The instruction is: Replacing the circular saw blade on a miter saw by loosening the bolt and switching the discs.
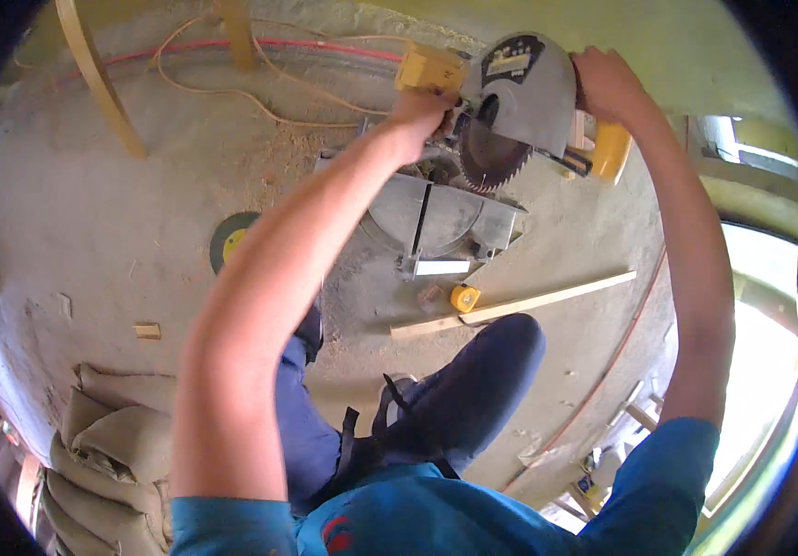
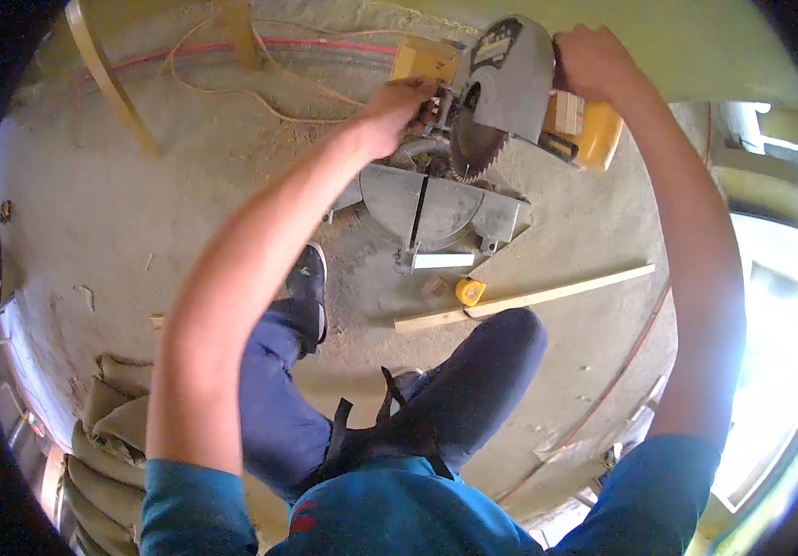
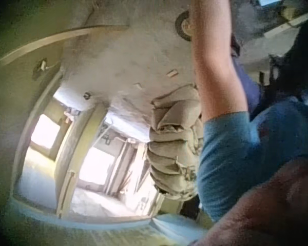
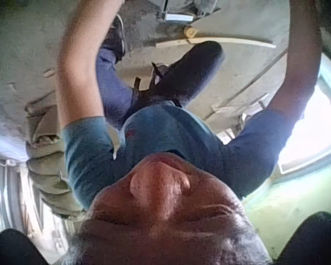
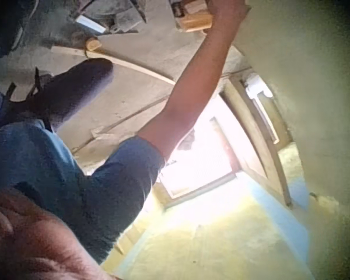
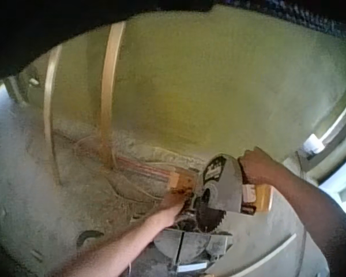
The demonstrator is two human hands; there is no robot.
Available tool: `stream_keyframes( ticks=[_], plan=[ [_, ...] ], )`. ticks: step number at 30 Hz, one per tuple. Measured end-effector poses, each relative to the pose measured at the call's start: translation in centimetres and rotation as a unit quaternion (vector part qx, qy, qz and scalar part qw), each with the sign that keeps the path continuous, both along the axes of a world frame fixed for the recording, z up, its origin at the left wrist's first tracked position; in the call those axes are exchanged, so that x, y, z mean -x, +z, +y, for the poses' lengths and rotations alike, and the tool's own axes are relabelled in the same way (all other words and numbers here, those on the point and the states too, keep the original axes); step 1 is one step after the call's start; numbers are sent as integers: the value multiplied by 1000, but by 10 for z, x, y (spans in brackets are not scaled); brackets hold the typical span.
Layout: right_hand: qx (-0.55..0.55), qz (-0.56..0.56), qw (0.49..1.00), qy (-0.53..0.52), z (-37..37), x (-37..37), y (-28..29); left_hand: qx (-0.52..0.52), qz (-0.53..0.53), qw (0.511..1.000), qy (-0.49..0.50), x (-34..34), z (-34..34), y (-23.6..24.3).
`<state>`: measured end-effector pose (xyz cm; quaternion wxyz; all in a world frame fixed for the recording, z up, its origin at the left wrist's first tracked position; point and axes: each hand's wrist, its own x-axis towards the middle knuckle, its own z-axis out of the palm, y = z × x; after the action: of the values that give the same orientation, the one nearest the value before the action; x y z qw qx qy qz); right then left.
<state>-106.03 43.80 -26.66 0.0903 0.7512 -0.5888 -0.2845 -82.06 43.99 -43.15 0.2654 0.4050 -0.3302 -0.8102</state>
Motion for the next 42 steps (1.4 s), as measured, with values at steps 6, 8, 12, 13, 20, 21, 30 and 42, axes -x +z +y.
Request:
stream_keyframes(
  ticks=[6,8,12,13,20,21,30,42],
  plan=[
    [-40,-4,999,25,-4,10,5,-17,-43,999,13,35,20,-20],
    [-51,-14,999,-4,-6,-8,9,-27,4,997,66,32,25,-32],
    [-15,3,1000,22,-3,-3,6,-24,33,990,135,39,36,-32],
    [-21,7,999,37,-8,5,3,-25,34,990,135,42,36,-31],
    [-55,2,998,-1,-8,-3,4,-9,16,986,164,40,32,-17],
    [-55,1,998,2,-8,-4,4,53,-25,986,154,40,31,-18],
    [-46,-15,999,-24,-10,7,-4,313,-241,915,80,39,24,-4],
    [-17,-39,999,21,-24,58,-26,278,-175,944,-9,47,4,-41]
  ],
)
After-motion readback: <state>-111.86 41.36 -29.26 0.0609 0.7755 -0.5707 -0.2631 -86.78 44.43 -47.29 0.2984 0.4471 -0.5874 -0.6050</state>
